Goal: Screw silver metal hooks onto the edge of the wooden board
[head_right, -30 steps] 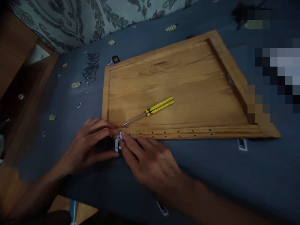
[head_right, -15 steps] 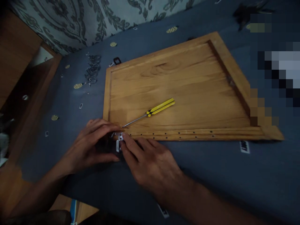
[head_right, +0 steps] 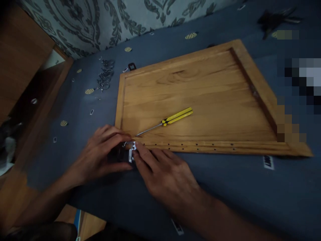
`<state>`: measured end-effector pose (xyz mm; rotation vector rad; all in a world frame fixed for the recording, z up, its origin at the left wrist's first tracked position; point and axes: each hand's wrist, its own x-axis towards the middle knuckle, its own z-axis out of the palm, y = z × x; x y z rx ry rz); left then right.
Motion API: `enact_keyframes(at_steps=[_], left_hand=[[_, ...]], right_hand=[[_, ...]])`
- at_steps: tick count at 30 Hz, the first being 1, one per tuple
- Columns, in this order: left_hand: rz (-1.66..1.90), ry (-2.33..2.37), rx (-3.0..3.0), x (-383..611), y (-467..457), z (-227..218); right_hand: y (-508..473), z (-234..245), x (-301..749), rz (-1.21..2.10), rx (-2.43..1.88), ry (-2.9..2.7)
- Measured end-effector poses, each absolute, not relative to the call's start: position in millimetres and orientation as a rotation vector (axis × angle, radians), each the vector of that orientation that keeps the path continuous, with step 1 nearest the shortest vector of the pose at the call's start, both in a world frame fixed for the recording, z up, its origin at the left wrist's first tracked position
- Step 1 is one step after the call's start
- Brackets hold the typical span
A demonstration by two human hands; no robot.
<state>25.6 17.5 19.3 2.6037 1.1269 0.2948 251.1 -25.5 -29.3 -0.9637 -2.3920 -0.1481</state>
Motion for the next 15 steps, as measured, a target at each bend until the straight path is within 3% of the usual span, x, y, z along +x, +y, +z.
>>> enact_keyframes(at_steps=[15], left_hand=[[0.393,1.097,2.52,29.3,15.0,14.8]], right_hand=[[-24.4,-25.1,252.4,-0.125,-0.953,-2.407]])
